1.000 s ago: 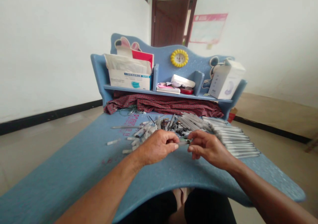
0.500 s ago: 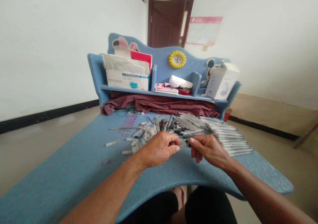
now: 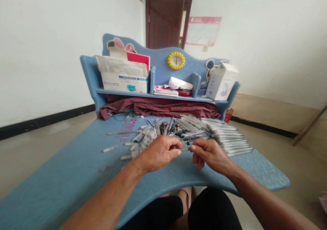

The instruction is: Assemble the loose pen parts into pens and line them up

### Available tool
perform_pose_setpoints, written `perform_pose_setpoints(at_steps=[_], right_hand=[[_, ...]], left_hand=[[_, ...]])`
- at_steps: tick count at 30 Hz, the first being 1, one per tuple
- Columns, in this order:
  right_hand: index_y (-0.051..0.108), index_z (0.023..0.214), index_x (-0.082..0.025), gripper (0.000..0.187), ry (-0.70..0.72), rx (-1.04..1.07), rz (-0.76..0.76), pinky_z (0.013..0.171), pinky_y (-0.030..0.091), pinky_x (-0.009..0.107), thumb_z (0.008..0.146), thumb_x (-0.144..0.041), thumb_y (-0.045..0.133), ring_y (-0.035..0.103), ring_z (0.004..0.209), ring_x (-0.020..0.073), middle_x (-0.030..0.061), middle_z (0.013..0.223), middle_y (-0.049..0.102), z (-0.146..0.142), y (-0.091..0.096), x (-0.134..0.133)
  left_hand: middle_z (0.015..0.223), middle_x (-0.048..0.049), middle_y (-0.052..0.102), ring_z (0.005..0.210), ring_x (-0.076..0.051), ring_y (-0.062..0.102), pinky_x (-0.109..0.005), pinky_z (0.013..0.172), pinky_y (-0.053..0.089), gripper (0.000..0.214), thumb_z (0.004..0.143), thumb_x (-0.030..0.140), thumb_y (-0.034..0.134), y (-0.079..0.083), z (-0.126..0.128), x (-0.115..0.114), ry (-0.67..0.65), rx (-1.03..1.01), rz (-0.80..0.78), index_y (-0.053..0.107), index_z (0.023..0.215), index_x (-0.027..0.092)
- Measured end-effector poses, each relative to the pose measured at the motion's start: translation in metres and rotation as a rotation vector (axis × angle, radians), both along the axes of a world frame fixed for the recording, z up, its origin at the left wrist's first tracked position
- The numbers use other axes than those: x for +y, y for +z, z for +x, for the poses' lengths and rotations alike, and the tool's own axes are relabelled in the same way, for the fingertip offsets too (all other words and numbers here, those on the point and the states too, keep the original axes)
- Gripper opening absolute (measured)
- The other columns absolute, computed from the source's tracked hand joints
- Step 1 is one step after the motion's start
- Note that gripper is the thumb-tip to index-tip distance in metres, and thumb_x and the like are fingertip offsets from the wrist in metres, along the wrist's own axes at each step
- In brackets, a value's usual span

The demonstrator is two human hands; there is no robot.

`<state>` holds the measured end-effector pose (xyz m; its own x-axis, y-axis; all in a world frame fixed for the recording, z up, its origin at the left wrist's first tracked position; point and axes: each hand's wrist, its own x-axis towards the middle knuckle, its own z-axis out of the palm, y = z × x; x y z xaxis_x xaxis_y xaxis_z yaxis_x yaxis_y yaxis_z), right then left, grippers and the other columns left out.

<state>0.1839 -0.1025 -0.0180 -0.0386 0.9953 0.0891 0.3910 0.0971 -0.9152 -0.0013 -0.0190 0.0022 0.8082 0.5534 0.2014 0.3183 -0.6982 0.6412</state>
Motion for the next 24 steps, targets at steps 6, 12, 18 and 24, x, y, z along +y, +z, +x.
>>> perform_pose_setpoints(at_steps=[6, 12, 18, 24], right_hand=[[0.052, 0.074, -0.016, 0.036, -0.008, 0.027, 0.023, 0.037, 0.036, 0.016, 0.08, -0.052, 0.053, 0.051, 0.038, 0.0066, -0.0032, 0.053, 0.056, -0.001, 0.0, 0.0], [0.047, 0.066, -0.018, 0.038, 0.005, 0.179, -0.153, 0.03, 0.033, 0.015, 0.081, -0.053, 0.049, 0.046, 0.028, 0.0063, -0.0049, 0.043, 0.054, 0.0, -0.006, 0.005], [0.045, 0.06, -0.018, 0.034, -0.05, 0.381, -0.309, 0.023, 0.027, 0.016, 0.086, -0.041, 0.044, 0.04, 0.02, 0.0078, -0.0041, 0.035, 0.054, 0.001, -0.004, 0.005], [0.046, 0.06, -0.017, 0.036, -0.048, 0.457, -0.232, 0.023, 0.028, 0.017, 0.08, -0.047, 0.052, 0.041, 0.021, 0.0083, -0.0017, 0.038, 0.057, 0.025, -0.002, -0.005]], left_hand=[[0.075, 0.0, 0.064, 0.07, -0.012, 0.058, -0.022, 0.066, 0.042, 0.013, 0.074, 0.017, 0.054, 0.004, 0.001, -0.002, 0.004, -0.015, 0.136, 0.066, 0.08, 0.015], [0.074, -0.0027, 0.064, 0.075, -0.015, 0.056, -0.025, 0.067, 0.044, 0.014, 0.079, 0.013, 0.052, -0.002, 0.006, 0.0, -0.086, -0.149, 0.554, 0.066, 0.083, 0.015], [0.067, -0.0046, 0.06, 0.069, -0.016, 0.053, -0.027, 0.064, 0.045, 0.02, 0.085, 0.009, 0.045, -0.004, 0.016, -0.012, -0.127, -0.183, 0.904, 0.064, 0.079, 0.014], [0.083, -0.0063, 0.065, 0.08, -0.017, 0.057, -0.029, 0.073, 0.048, 0.016, 0.084, 0.013, 0.05, -0.005, 0.019, -0.017, -0.118, -0.203, 0.941, 0.06, 0.098, 0.014]])
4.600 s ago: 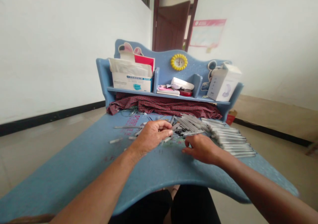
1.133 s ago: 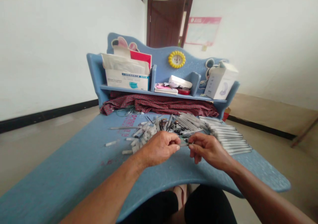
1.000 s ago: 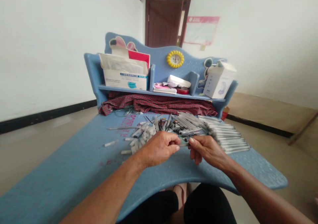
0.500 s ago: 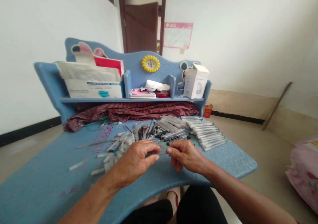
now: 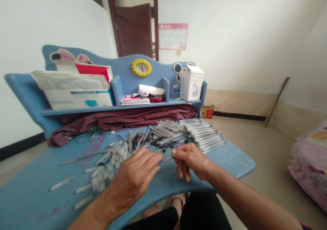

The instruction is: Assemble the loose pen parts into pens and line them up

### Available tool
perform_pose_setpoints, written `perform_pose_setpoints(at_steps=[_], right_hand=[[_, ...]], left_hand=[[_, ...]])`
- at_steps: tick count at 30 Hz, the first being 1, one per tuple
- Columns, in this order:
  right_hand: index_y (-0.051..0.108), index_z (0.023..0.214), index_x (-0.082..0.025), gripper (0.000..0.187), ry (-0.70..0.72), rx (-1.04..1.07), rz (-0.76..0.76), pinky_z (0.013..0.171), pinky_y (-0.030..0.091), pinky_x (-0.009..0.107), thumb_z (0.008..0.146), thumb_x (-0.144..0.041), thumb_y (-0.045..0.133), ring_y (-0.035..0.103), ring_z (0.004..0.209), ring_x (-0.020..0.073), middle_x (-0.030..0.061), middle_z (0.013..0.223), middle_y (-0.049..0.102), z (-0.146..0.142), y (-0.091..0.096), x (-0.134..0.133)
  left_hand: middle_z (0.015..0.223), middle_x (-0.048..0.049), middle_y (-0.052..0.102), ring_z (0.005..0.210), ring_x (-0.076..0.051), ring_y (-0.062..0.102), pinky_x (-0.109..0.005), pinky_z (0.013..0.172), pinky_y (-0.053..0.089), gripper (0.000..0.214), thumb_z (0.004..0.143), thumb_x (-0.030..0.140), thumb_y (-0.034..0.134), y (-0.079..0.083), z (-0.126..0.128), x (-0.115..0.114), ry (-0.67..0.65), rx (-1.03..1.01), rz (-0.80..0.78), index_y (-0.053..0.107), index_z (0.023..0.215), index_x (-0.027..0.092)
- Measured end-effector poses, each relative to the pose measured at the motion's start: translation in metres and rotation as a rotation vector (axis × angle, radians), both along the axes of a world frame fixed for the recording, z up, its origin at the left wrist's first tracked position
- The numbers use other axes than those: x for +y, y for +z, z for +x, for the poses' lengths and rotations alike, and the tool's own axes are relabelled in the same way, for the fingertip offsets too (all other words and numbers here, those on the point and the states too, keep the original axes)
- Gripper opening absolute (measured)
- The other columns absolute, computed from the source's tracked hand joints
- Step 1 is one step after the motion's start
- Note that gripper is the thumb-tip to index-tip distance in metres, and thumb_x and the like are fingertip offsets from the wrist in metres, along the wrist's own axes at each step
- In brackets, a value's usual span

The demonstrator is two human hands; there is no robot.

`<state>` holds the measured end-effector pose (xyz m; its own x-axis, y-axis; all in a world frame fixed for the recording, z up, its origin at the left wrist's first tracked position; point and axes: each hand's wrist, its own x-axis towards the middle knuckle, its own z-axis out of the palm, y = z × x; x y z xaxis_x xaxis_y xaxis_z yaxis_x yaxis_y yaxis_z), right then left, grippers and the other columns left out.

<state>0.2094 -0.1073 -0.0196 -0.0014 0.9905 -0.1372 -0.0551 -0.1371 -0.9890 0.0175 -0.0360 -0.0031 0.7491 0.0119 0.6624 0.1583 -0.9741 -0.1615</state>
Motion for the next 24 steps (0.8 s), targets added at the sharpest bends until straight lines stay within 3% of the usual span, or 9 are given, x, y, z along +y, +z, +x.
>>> perform_pose_setpoints(at_steps=[4, 9, 12, 16, 24], right_hand=[[0.046, 0.061, -0.017, 0.038, -0.034, -0.094, 0.032, 0.026, 0.03, 0.017, 0.073, -0.05, 0.06, 0.043, 0.024, 0.0083, -0.0002, 0.04, 0.059, 0.06, 0.007, -0.029], [0.046, 0.06, -0.017, 0.039, -0.16, -0.311, -0.127, 0.029, 0.029, 0.017, 0.075, -0.05, 0.057, 0.042, 0.026, 0.0071, 0.0002, 0.04, 0.057, 0.151, 0.007, -0.083], [0.045, 0.059, -0.017, 0.039, -0.223, -0.353, -0.209, 0.03, 0.027, 0.017, 0.075, -0.051, 0.056, 0.041, 0.026, 0.0066, 0.0003, 0.04, 0.056, 0.188, -0.001, -0.101], [0.045, 0.061, -0.018, 0.039, -0.301, -0.424, -0.274, 0.028, 0.024, 0.017, 0.074, -0.053, 0.056, 0.041, 0.025, 0.007, -0.0002, 0.039, 0.055, 0.207, -0.012, -0.099], [0.045, 0.059, -0.019, 0.035, -0.354, -0.669, -0.353, 0.026, 0.023, 0.017, 0.077, -0.047, 0.053, 0.037, 0.023, 0.0062, -0.0021, 0.035, 0.051, 0.199, -0.021, -0.073]], left_hand=[[0.096, -0.0084, 0.065, 0.09, -0.019, 0.058, -0.031, 0.081, 0.047, 0.028, 0.083, 0.023, 0.056, 0.002, -0.004, 0.005, 0.047, -0.05, -0.051, 0.054, 0.11, 0.013], [0.085, -0.0073, 0.067, 0.078, -0.018, 0.06, -0.03, 0.073, 0.048, 0.02, 0.084, 0.025, 0.055, 0.002, -0.006, 0.014, 0.084, -0.115, -0.04, 0.058, 0.1, 0.013], [0.083, -0.0068, 0.067, 0.076, -0.018, 0.06, -0.03, 0.072, 0.048, 0.017, 0.085, 0.023, 0.053, 0.0, -0.005, 0.018, 0.081, -0.121, -0.04, 0.06, 0.096, 0.013], [0.084, -0.0078, 0.067, 0.077, -0.018, 0.06, -0.03, 0.073, 0.048, 0.017, 0.084, 0.022, 0.053, -0.005, -0.004, 0.021, 0.101, -0.09, -0.048, 0.062, 0.095, 0.011], [0.081, -0.0066, 0.068, 0.074, -0.017, 0.06, -0.029, 0.07, 0.049, 0.017, 0.085, 0.022, 0.05, -0.007, -0.005, 0.023, 0.155, -0.07, -0.066, 0.063, 0.091, 0.014]])
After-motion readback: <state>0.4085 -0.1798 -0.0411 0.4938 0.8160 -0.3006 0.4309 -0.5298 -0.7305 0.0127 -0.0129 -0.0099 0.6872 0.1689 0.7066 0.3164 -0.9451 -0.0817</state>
